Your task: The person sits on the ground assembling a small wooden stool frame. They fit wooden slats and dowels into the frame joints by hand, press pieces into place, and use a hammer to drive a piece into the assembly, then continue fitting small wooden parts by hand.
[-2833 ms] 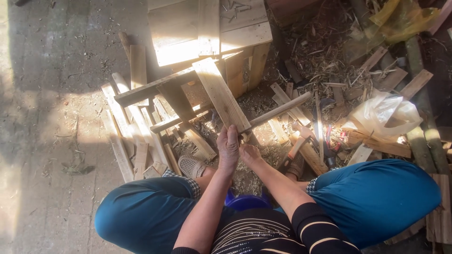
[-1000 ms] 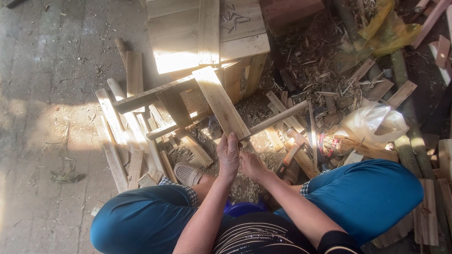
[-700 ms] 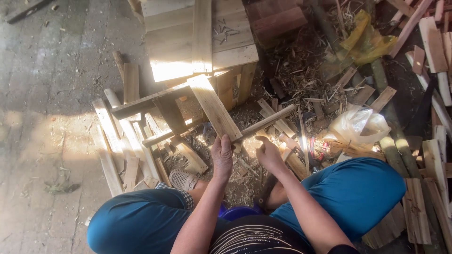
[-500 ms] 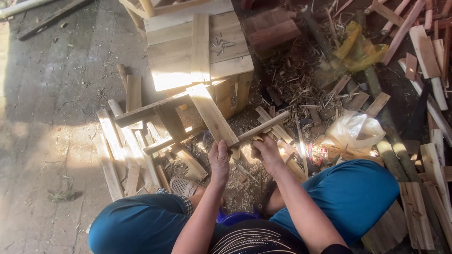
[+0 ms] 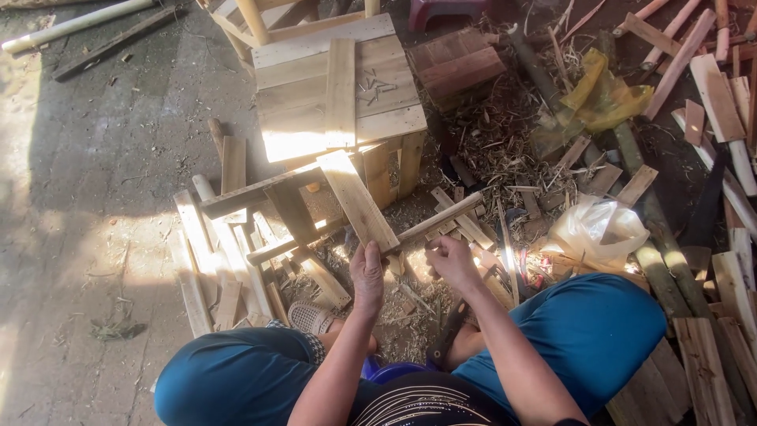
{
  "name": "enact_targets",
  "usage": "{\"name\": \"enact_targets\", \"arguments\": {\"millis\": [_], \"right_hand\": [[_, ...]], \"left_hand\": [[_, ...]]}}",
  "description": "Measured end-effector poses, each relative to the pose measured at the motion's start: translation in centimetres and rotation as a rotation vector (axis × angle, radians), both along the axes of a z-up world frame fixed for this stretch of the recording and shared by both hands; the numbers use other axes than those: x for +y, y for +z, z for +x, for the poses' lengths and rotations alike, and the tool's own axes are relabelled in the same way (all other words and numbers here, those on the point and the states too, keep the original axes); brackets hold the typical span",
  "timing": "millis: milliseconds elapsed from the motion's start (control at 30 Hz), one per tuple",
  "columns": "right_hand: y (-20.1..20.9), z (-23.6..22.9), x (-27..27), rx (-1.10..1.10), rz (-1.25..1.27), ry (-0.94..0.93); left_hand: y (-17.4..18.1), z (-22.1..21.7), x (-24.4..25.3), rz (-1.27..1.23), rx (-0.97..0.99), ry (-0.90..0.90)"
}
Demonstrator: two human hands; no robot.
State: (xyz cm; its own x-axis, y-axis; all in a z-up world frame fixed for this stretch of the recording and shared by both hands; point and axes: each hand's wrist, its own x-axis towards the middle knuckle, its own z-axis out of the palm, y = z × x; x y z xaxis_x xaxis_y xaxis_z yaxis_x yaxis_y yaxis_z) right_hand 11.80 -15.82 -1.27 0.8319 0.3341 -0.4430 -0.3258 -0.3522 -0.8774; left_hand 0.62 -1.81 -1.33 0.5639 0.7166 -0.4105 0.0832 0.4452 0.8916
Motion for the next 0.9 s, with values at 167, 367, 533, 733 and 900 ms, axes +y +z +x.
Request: {"name": "enact_targets", "arguments": {"millis": [167, 367, 533, 733, 900], "right_hand": [[9.3, -2.0, 0.4, -0.19, 0.042, 0.2], [10.8, -1.8, 2.7, -0.202, 0.289, 0.344], [7.4, -0.6, 4.0, -0.348, 0.339, 0.329], [7.1, -1.0, 4.7, -0.526, 0.271, 0.331], [6.5, -1.0, 5.0, -0.755, 0.17, 0.371]], "left_hand": [[-2.6, 0.5, 0.1, 0.028, -0.017, -0.006], [-0.7, 0.5, -0.2, 0.068, -0.09, 0.015], [2.0, 0.5, -0.4, 0.091, -0.11, 0.05], [2.2, 0.4, -0.6, 0.089, -0.088, 0.046], [2.7, 0.6, -0.6, 0.112, -0.069, 0.042]]}}
